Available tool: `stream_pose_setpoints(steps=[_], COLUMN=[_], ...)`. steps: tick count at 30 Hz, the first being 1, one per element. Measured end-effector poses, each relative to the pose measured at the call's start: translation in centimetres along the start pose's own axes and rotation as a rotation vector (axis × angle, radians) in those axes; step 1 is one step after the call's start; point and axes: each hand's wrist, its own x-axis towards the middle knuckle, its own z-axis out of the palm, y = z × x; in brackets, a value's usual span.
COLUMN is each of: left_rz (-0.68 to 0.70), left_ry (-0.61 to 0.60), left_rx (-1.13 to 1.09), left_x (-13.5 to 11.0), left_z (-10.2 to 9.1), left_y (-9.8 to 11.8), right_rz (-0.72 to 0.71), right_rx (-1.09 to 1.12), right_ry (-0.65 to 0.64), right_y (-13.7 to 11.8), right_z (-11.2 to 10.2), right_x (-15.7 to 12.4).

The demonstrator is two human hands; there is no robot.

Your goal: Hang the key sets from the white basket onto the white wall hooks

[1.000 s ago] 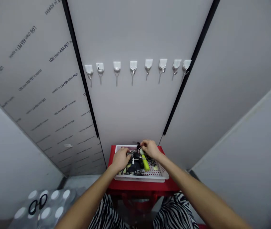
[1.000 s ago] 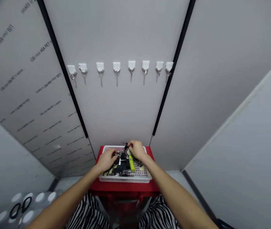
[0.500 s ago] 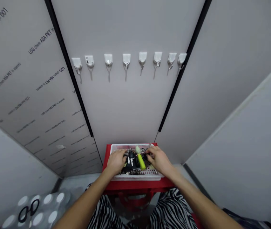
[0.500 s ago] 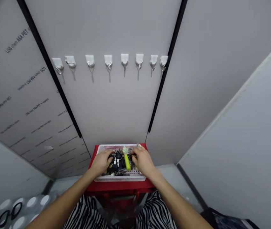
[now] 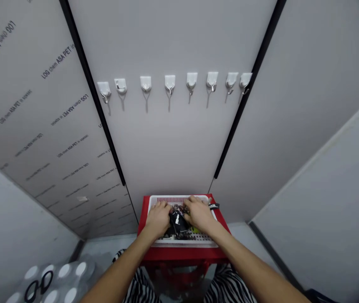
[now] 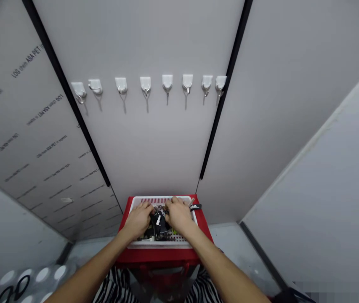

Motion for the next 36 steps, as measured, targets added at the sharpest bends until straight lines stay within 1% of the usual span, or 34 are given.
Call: stream_pose_setpoints(steps=[3,6,10,13,15,17,20,22,24,27,30,32,36], left_rz=[-0.002,-0.020,-0.047,0.013,0.040,0.043,0.052,0.042,0.004,-0.035,-0.053,-0.075,-0.110], left_ry=[-0.014,0.014,0.128,0.111,0.084,0.096,0.141,0.154,0.137,0.114,0.155,0.252,0.545], left_rx=[-0.011,-0.061,-0.223,-0.349,-0.426,-0.555,-0.908,-1.151,-1.334,-1.516,-1.594,-1.616,-1.583], left_x=[-0.1,-0.2,-0.2,0.1,0.5,0.8,1.5,1.9,2.4,2.7,2.7,2.7,2.7], left_z=[0.1,-0.1,-0.7,-0.9,-0.8,-0.8,-1.4,-2.5,-3.9,-6.1,-8.1,-9.4,-12.9], left_y=[-0.1,0.0,0.4,1.5,2.4,3.2,4.0,4.1,3.9,3.2,2.5,1.9,0.1], right_rz=[0.008,-0.058,-0.122,-0.098,-0.053,-0.008,0.038,0.030,0.003,-0.045,-0.085,-0.101,-0.149], right_rx=[0.001,0.009,0.037,0.090,0.190,0.353,0.666,0.874,1.002,0.995,1.016,1.101,1.237], right_ry=[-0.035,-0.025,0.044,0.113,0.105,0.092,0.133,0.149,0.159,0.219,0.240,0.256,0.356], right_y=[1.0,1.2,0.9,1.0,1.0,1.1,1.1,0.9,0.5,-0.6,-2.1,-3.4,-6.7], right_z=[-0.7,-0.7,-0.5,-1.3,-2.0,-2.8,-4.1,-4.9,-5.9,-7.5,-9.1,-10.2,-12.9], right_x=[-0.8,-1.2,-1.3,-1.1,-0.9,-0.6,0.0,0.5,1.0,2.0,3.1,4.1,6.9])
